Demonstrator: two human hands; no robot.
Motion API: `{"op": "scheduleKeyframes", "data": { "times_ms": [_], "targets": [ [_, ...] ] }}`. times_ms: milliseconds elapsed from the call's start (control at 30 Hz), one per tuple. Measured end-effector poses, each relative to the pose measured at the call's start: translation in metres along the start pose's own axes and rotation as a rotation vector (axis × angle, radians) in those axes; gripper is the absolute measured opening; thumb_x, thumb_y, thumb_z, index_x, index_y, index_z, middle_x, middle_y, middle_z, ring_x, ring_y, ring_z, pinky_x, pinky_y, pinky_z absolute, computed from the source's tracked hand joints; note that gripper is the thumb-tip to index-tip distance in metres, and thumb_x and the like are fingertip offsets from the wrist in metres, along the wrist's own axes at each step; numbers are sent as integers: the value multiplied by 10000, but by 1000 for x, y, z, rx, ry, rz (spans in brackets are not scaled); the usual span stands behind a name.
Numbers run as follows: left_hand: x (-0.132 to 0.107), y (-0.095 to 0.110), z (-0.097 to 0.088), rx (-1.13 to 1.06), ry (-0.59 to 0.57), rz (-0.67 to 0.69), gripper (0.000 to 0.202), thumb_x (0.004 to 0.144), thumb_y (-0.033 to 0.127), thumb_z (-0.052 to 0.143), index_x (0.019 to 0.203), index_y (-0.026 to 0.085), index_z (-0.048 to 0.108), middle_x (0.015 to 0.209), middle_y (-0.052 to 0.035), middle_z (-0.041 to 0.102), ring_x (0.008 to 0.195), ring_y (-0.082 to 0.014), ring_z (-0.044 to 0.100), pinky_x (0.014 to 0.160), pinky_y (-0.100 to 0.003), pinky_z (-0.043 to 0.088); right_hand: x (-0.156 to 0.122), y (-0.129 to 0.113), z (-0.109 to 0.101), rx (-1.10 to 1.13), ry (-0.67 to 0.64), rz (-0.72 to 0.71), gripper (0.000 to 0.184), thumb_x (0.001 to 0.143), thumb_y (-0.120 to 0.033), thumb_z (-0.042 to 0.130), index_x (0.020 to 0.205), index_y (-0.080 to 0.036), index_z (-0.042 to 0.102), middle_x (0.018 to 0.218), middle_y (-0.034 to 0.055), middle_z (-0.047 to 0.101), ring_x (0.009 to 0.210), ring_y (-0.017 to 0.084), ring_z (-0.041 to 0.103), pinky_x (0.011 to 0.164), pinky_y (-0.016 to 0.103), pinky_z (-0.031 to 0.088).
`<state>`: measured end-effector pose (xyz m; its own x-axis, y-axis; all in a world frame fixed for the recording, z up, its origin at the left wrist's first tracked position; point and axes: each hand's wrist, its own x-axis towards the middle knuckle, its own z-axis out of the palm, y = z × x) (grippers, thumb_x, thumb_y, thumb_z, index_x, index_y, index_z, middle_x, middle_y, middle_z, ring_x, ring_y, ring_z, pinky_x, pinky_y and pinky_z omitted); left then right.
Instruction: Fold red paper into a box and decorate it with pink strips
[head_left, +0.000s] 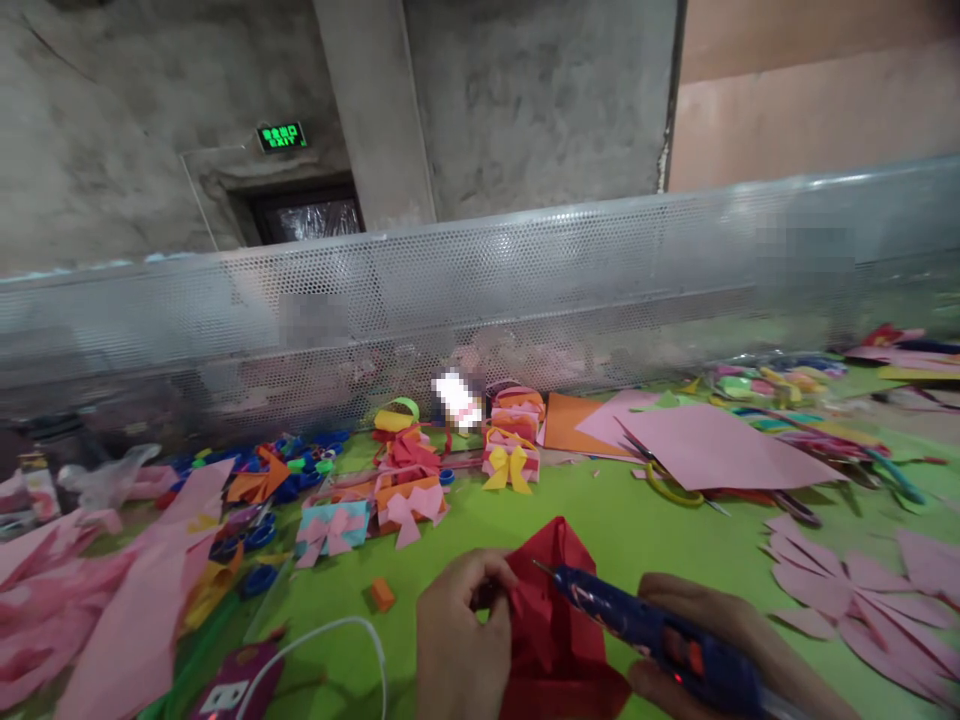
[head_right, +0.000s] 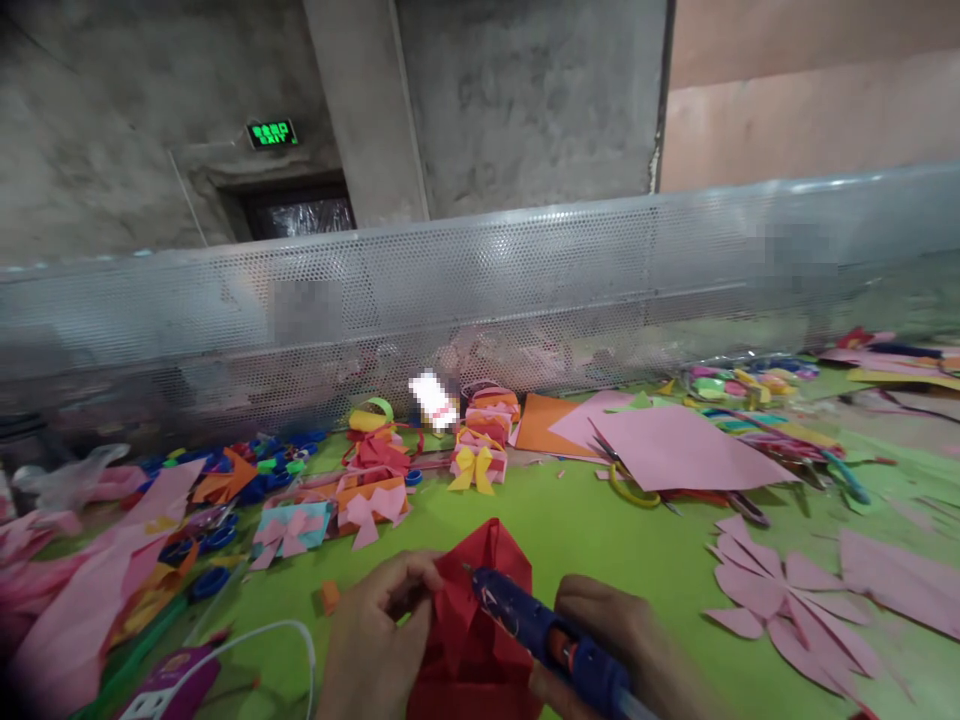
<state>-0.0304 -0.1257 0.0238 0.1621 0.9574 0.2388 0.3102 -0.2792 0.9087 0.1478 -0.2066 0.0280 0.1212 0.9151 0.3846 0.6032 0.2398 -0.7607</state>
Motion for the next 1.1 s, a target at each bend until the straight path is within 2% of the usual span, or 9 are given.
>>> {"op": "scheduleKeyframes", "data": {
  "times_ms": [100, 267, 500, 667, 733, 833, 900, 1000, 1100],
  "targets": [
    [-1, 3, 0, 20, -16, 30, 181, 580, 91, 432, 571, 206, 572, 639, 11, 643, 617, -144, 606, 592, -221, 461, -1, 5, 7, -19, 35, -4, 184, 674, -344, 599, 536, -245, 530, 560, 3, 529, 492, 150, 500, 479, 261, 358],
    [-3, 8, -2, 15, 15, 58, 178, 602, 102, 466, 552, 207, 600, 787, -24, 699, 730, -176, 644, 671, -255, 497, -1, 0, 6, -36, 164, 87, 188, 671, -347, 582, 529, -262, 492, 574, 8, 535, 536, 182, 522, 540, 277, 403],
    [-2, 6, -4, -9, 11, 55, 182, 618, 105, 487, 559, 209, 624, 821, -35, 705, 782, -192, 654, 715, -281, 512, -2, -1, 7, -27, 168, 79, 187, 647, -332, 617, 518, -262, 502, 571, 13, 551, 572, 196, 560, 552, 279, 432],
    [-4, 7, -4, -33, 19, 20, 160, 598, 113, 494, 552, 201, 620, 837, -40, 706, 786, -194, 654, 715, -278, 515, 23, 16, -7, 2, 253, 211, 228, 590, -442, 659, 611, -239, 558, 617, 25, 604, 575, 202, 560, 546, 299, 457],
    [-4, 9, -4, -56, 31, 4, 154, 593, 114, 490, 554, 198, 613, 840, -38, 703, 764, -185, 652, 693, -266, 516, 36, 18, -12, 106, 209, 243, 252, 574, -423, 676, 674, -224, 559, 717, 33, 642, 656, 209, 587, 609, 308, 483],
    [-3, 10, -3, -87, 42, 7, 154, 584, 105, 487, 547, 197, 605, 800, -29, 699, 734, -175, 647, 664, -247, 513, 47, 15, -9, 304, 30, 266, 223, 543, -308, 672, 697, -211, 543, 842, 36, 660, 802, 220, 604, 727, 319, 492],
    [-3, 11, -2, -117, 39, 11, 152, 576, 99, 488, 534, 196, 597, 760, -21, 692, 710, -167, 644, 654, -239, 510, 49, 11, -3, 336, -47, 303, 180, 544, -280, 636, 675, -205, 537, 788, 27, 649, 776, 215, 601, 725, 326, 492],
    [-4, 13, 0, -169, 32, -15, 105, 561, 108, 537, 544, 191, 599, 765, -15, 689, 710, -162, 642, 671, -237, 506, 47, 9, 3, 327, -69, 327, 142, 569, -295, 578, 671, -202, 543, 708, 17, 614, 702, 204, 584, 670, 326, 494],
    [-5, 17, 0, -182, 21, -70, 118, 545, 130, 618, 644, 194, 625, 773, -7, 691, 713, -165, 641, 685, -246, 495, 45, 10, 3, 324, -89, 322, 127, 574, -278, 555, 680, -207, 550, 702, 11, 610, 688, 199, 582, 647, 316, 498]
  ]
}}
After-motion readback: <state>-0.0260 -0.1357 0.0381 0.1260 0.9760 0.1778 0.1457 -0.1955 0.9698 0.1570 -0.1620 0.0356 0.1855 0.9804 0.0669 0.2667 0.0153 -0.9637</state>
